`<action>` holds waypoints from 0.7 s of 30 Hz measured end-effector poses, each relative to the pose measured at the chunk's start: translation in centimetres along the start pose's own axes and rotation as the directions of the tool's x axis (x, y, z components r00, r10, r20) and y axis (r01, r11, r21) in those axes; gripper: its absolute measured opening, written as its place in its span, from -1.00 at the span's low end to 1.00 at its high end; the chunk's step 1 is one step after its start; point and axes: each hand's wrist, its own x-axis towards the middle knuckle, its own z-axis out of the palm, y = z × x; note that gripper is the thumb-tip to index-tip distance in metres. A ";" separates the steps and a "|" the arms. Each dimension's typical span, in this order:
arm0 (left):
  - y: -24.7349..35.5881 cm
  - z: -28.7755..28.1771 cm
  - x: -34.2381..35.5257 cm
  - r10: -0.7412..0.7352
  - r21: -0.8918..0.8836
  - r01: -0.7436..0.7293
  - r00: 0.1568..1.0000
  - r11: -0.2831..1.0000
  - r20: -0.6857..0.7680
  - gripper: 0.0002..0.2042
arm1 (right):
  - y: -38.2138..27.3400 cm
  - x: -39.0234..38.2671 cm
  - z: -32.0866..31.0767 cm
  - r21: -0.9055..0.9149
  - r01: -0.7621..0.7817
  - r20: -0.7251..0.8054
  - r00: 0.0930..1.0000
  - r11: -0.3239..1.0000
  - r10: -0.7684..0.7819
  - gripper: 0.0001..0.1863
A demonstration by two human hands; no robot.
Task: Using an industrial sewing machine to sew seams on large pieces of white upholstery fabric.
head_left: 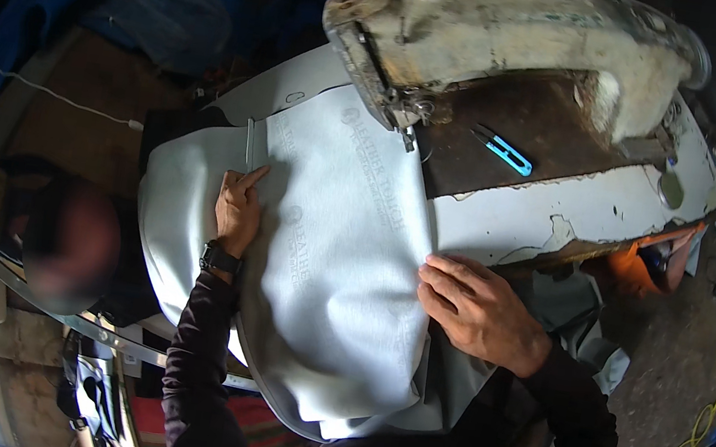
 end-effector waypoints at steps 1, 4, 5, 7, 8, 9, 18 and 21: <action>-0.4 0.3 -0.1 -0.027 -0.034 0.028 0.999 0.999 0.022 -0.59 | 0.1 0.1 -0.1 -0.003 0.013 0.032 0.999 1.000 -0.013 -0.76; -1.1 0.9 -0.2 0.008 -0.058 -0.009 1.000 0.998 -0.009 -0.58 | 0.4 0.4 -0.1 0.012 0.016 0.053 0.998 1.000 -0.017 -0.79; -1.2 1.0 -0.1 -0.004 -0.066 0.003 1.000 0.998 -0.011 -0.58 | 0.5 0.5 -0.1 0.024 0.008 0.044 0.999 1.000 -0.009 -0.80; -1.2 1.0 0.0 0.032 -0.124 -0.035 0.999 0.992 -0.024 -0.58 | 0.6 0.7 0.0 0.036 0.002 0.045 0.999 0.999 -0.004 -0.82; -1.2 1.0 0.2 0.024 -0.131 -0.027 0.999 0.991 -0.025 -0.58 | 0.6 0.8 0.0 0.043 -0.005 0.043 0.999 0.999 0.003 -0.82; -1.1 0.9 0.2 0.027 -0.128 -0.029 0.999 0.991 -0.021 -0.58 | 0.7 0.9 0.0 0.054 -0.011 0.033 0.999 0.998 0.009 -0.83; -1.0 0.7 0.9 0.016 -0.187 -0.017 1.000 0.982 -0.006 -0.57 | 1.1 1.4 0.1 0.083 -0.028 0.054 0.998 0.996 0.024 -0.84; -1.2 0.8 1.2 0.012 -0.199 -0.012 1.000 0.980 -0.001 -0.57 | 1.4 1.6 0.2 0.082 -0.028 0.053 0.998 0.996 0.024 -0.83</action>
